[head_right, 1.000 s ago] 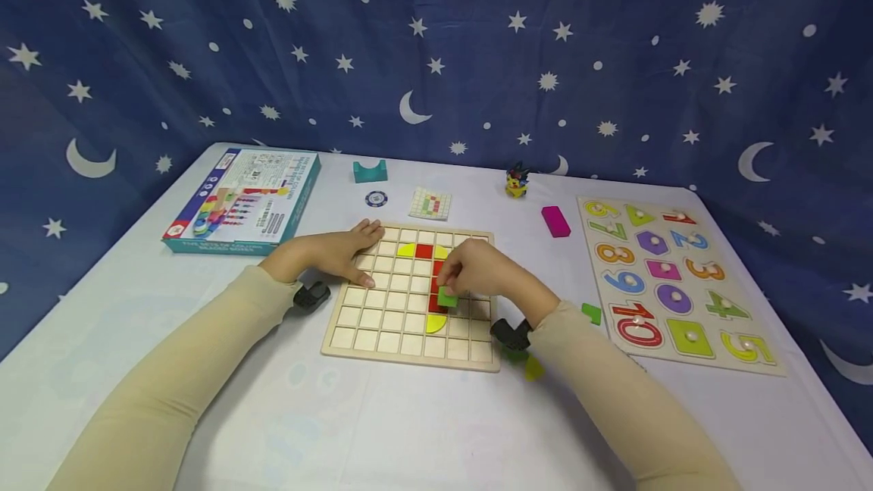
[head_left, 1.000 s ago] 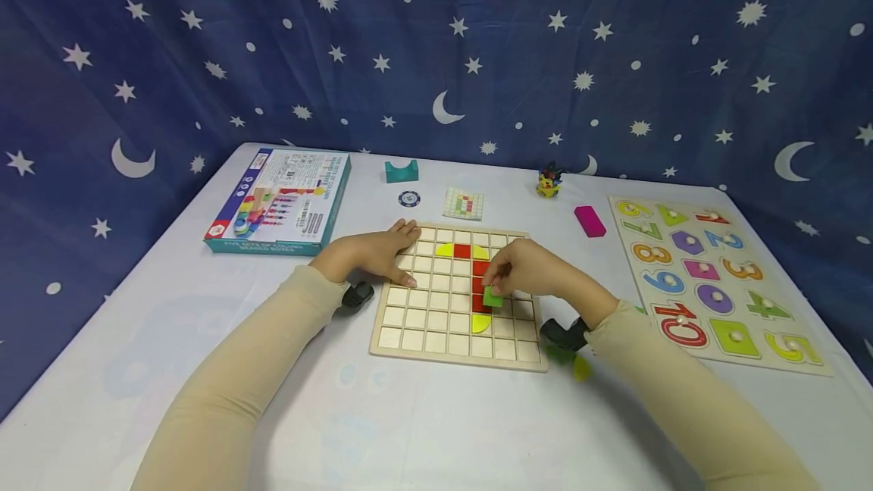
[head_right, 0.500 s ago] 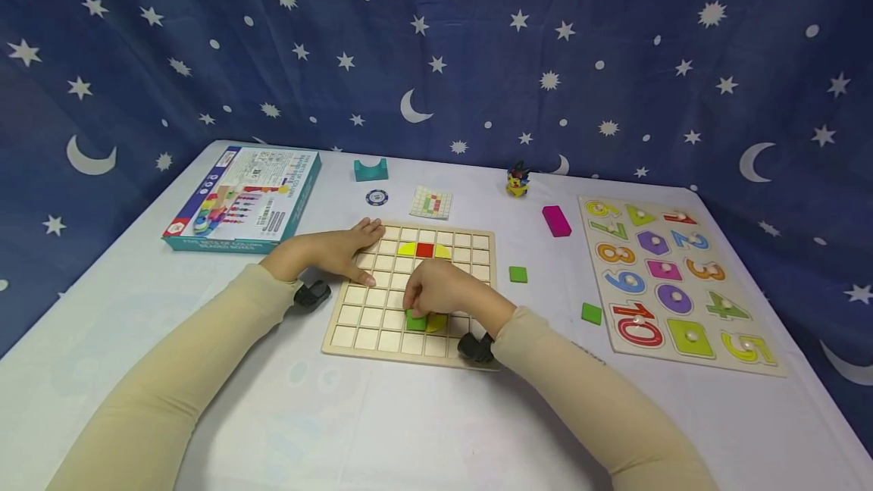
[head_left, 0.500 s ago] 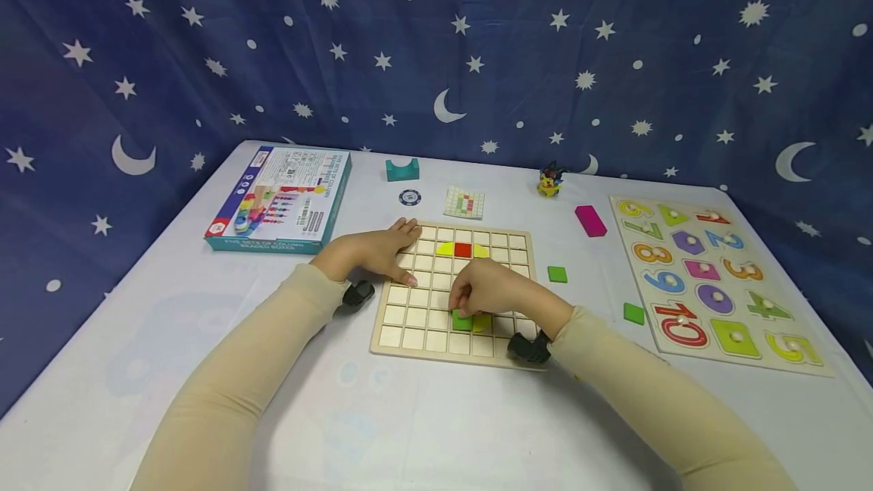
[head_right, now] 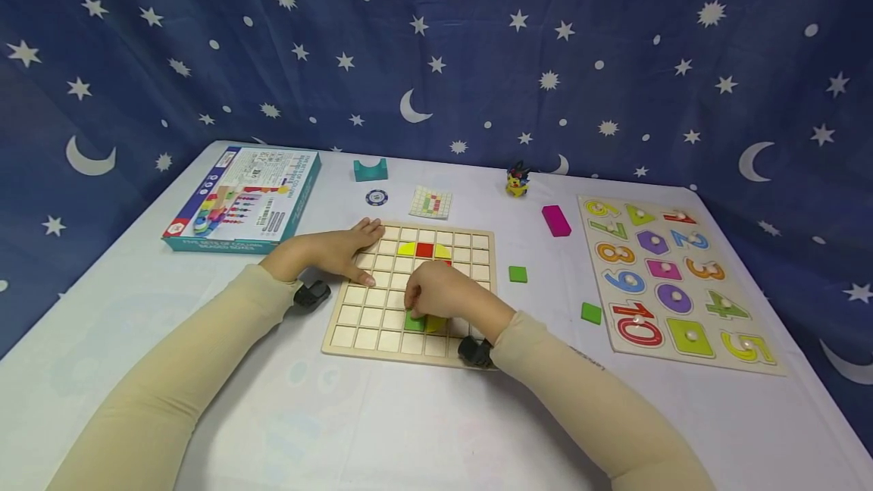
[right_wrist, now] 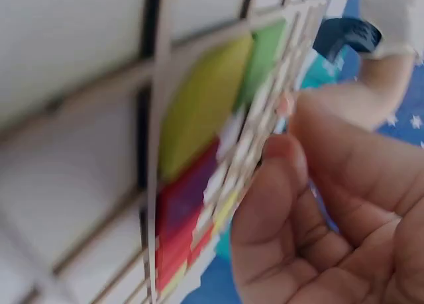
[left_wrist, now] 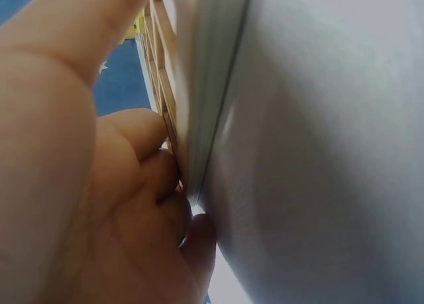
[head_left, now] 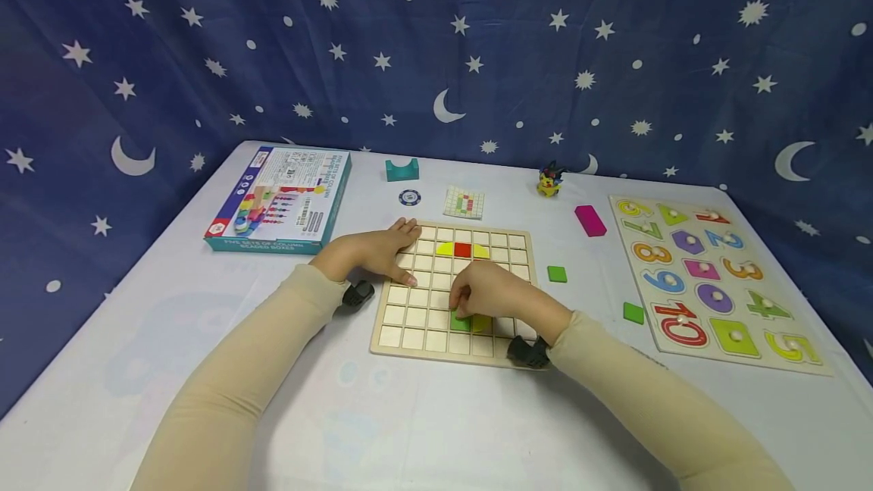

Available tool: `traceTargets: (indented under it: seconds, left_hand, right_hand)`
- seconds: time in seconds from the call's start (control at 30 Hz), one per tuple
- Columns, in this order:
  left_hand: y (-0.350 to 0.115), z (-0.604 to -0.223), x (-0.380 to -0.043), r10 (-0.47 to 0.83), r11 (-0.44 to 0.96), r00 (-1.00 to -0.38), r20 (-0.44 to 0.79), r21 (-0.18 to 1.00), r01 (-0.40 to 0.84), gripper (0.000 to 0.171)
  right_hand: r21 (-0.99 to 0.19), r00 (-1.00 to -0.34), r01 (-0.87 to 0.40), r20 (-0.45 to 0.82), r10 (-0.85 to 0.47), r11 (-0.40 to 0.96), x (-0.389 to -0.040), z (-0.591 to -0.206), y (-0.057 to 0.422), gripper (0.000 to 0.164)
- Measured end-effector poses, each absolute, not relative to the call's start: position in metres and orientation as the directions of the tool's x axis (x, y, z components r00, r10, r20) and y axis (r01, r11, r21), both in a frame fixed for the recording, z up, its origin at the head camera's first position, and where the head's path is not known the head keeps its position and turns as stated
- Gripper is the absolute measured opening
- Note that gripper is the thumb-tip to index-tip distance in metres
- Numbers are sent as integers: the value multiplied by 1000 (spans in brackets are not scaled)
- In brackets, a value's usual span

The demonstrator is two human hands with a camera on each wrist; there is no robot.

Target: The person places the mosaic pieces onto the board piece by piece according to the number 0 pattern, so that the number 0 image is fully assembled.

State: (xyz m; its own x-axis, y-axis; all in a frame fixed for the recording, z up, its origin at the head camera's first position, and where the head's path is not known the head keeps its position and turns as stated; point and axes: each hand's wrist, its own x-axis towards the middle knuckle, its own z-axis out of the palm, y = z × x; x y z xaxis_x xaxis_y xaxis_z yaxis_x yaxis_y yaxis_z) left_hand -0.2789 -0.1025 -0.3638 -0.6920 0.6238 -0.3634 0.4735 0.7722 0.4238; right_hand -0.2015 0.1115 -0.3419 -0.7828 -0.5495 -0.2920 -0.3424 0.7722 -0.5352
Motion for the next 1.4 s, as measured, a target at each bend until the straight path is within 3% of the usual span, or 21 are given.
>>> traceTargets:
  seconds: [0.3,0.7,1.1,1.4]
  left_hand:
    - [-105,-367,-281,630,769,-685,-365,417,485,105]
    - [-107,-368,-282,636,764,-682,-363,423,487,105]
    - [-106,-367,-283,638,764,-676,-368,417,493,105]
    - [-104,-366,-282,637,765,-674,-374,415,492,105]
  right_hand:
    - [-607,-786,-352,-222,-578,712,-200,-332,162,7]
    - [-631,-781,-297,-271,-562,717,-173,-340,242,16]
    - [-652,-805,-268,-253,-537,709,-157,-356,265,21]
    - [-651,-771,-259,-306,-559,714,-150,-357,271,30]
